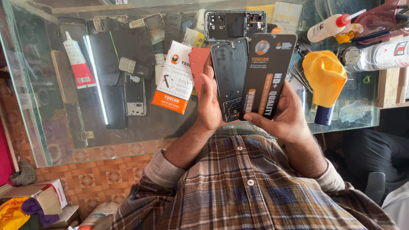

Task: The person scrapes residue from the back of a smartphone using a small tool, then wipes the surface with a yellow cloth. The person then picks up a packaged screen protector and compares it to the phone before placing it down.

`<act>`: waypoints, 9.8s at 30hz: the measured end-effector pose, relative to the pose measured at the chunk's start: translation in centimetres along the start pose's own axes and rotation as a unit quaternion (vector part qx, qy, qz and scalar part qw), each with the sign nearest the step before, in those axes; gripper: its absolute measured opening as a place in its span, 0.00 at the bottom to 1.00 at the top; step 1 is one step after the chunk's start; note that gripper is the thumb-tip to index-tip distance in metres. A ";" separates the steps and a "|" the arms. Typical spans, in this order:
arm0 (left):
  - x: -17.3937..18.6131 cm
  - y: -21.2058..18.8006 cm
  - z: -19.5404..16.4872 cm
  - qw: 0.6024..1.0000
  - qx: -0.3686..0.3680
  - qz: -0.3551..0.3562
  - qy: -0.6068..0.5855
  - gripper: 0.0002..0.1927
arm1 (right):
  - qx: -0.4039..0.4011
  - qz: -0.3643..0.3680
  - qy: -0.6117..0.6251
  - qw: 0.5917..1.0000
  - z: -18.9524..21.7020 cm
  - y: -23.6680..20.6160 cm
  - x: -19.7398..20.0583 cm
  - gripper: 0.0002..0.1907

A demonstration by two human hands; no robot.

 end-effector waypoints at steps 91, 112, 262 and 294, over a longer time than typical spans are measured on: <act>-0.3 1.1 1.4 0.999 0.030 -0.005 0.038 0.37 | 0.241 0.128 -0.522 0.808 0.2 1.1 -1.4 0.43; 2.8 1.3 1.7 0.983 -0.028 -0.179 0.005 0.28 | 0.039 -0.100 -0.053 0.993 -3.0 1.0 1.5 0.15; 4.4 -0.2 3.6 0.965 0.115 0.020 0.234 0.19 | 0.143 0.008 -0.306 0.941 -5.9 2.6 3.8 0.09; 3.4 -0.6 3.5 0.960 0.087 0.048 0.262 0.22 | -0.027 -0.132 0.027 0.990 -11.2 1.4 4.9 0.04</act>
Point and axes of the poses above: each hand's wrist, its own y-axis towards the middle knuckle, its own x-axis out of the back of the hand, z = x × y, the point moved 2 cm from there along y, towards the middle knuckle, and after that the axes turned 9 degrees about x, right-handed, at the moved point
